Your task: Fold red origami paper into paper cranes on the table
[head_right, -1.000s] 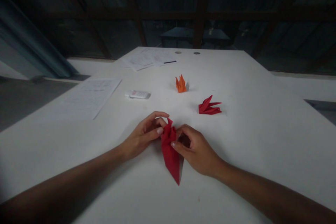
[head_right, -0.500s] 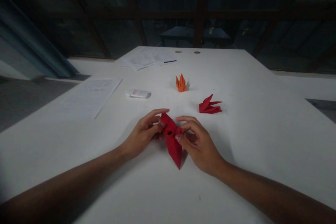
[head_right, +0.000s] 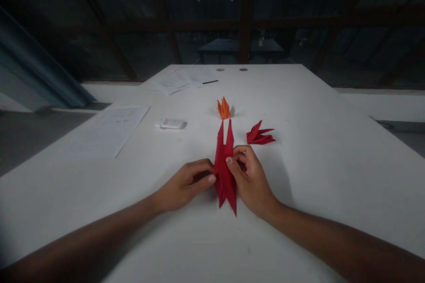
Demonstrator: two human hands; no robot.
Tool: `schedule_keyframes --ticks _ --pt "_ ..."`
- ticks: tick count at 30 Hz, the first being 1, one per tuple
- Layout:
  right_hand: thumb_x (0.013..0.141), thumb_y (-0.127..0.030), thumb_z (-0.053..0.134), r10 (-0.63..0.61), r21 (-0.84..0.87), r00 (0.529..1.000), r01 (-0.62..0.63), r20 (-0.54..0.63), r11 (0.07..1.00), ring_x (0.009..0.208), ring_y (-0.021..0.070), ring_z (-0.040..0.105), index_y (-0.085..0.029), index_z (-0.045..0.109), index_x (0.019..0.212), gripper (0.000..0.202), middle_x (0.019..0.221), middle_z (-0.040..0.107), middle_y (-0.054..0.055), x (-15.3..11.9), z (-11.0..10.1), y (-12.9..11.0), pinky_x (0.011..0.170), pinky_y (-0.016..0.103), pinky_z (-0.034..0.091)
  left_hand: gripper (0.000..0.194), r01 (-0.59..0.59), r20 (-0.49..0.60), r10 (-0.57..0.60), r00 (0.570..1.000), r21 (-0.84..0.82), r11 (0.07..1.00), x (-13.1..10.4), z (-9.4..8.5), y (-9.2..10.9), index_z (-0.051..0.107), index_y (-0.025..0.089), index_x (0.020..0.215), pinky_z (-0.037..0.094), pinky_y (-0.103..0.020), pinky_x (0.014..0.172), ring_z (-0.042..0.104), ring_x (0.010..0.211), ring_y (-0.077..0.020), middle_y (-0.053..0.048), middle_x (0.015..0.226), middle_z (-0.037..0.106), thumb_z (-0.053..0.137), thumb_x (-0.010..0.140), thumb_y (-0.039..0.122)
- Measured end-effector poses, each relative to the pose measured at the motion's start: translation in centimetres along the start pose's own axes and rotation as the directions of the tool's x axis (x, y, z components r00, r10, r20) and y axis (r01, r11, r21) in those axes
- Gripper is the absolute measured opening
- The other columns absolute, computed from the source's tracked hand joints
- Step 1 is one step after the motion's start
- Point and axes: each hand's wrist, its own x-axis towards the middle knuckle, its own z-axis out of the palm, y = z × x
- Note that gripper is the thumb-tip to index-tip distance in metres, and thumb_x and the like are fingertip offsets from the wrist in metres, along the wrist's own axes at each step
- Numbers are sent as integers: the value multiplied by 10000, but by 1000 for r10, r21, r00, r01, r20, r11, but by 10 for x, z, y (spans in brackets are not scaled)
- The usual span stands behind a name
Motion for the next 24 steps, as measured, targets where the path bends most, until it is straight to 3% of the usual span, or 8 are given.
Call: schedule_keyframes --ticks 4,9,15,20,24 --pt "952 -480 618 77 44 985 -85 153 995 771 169 643 -250 524 1013 256 874 676 0 -1 4 -1 675 276 507 300 43 -29 -49 998 -179 983 -1 -2 -1 651 148 1022 468 -301 787 584 866 -184 -66 944 652 560 978 431" --pt "992 -437 572 124 46 936 -147 329 988 781 161 640 -232 568 1015 207 906 693 8 0 5 -8 705 282 504 213 -113 -64 100 993 -248 962 -1 -10 1 693 156 936 469 -344 911 569 1054 -225 -107 1129 583 631 944 360" --pt "1003 -344 572 50 -63 944 -31 325 997 862 170 614 -227 628 1012 131 972 673 17 3 3 -9 826 317 487 108 -74 -5 78 997 -397 915 -1 -9 -4 708 164 939 476 -364 932 583 1022 -202 -85 1102 575 728 877 251" --pt "990 -311 599 66 -54 952 -52 298 997 877 162 615 -234 632 1021 89 959 659 6 3 2 -3 814 298 485 132 -72 -74 43 996 -463 884 2 -5 -6 671 146 826 485 -331 878 599 970 -177 -68 1071 586 783 822 215" --pt "977 -341 625 115 14 953 -123 280 992 767 132 589 -230 610 985 113 875 627 -15 3 0 -2 693 257 475 207 -20 -106 -34 994 -471 882 4 -7 -7 625 142 809 474 -292 753 593 838 -147 -42 947 602 805 801 242"
